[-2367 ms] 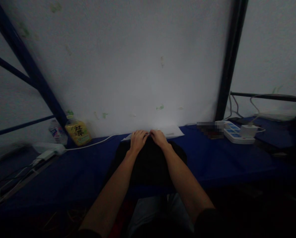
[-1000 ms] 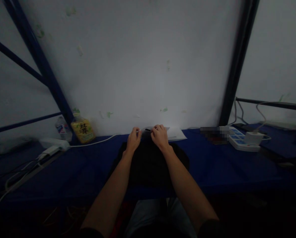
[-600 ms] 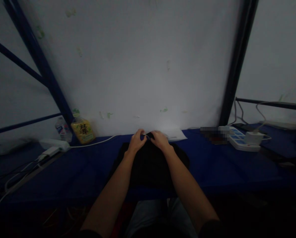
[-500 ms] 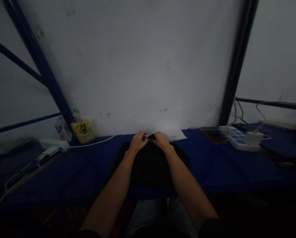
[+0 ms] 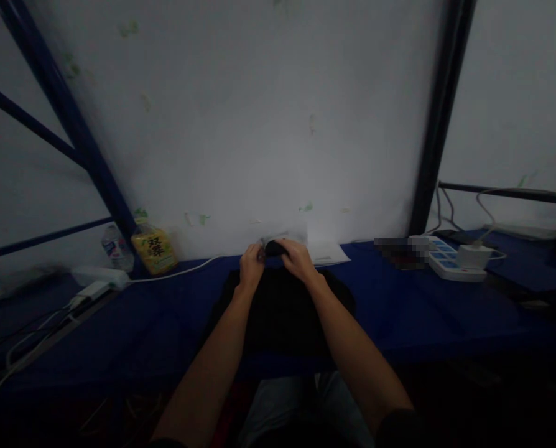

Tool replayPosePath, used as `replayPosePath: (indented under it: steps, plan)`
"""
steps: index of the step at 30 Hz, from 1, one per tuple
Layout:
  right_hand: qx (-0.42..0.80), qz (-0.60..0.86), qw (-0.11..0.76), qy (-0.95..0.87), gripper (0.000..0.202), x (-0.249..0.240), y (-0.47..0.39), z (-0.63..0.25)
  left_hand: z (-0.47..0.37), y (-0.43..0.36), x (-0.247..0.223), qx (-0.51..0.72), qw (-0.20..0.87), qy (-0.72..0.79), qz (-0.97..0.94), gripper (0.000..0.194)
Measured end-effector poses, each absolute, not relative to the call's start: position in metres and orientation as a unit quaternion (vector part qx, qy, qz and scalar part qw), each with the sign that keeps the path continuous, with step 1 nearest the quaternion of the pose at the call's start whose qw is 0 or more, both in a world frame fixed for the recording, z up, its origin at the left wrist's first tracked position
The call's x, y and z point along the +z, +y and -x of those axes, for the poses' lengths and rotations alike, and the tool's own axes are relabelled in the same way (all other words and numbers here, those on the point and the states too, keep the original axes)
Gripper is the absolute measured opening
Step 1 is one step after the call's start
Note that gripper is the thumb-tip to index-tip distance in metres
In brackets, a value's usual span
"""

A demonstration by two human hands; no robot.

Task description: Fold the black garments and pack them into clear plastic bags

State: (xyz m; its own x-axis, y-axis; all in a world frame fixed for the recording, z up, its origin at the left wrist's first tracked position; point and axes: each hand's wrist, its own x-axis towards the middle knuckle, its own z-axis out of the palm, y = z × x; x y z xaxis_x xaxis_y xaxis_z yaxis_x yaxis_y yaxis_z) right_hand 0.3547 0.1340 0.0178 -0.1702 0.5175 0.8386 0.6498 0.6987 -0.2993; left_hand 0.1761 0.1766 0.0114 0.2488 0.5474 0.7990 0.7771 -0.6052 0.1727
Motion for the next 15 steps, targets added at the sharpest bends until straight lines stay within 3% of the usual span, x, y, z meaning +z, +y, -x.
replayPosePath:
  steps: [10, 13, 15]
  plan:
    - [0.049, 0.387, 0.671, -0.631, 0.031, 0.034, 0.123, -0.349, -0.177, 0.179, 0.001, -0.332, 0.114, -0.531, 0.771, 0.013]
    - [0.069, 0.383, 0.731, -0.560, 0.035, 0.039, 0.125, -0.356, -0.174, 0.177, 0.001, -0.292, 0.093, -0.565, 0.766, 0.013]
    - [0.093, 0.383, 0.726, -0.564, 0.041, 0.041, 0.127, -0.359, -0.176, 0.175, 0.003, -0.287, 0.079, -0.575, 0.762, 0.012]
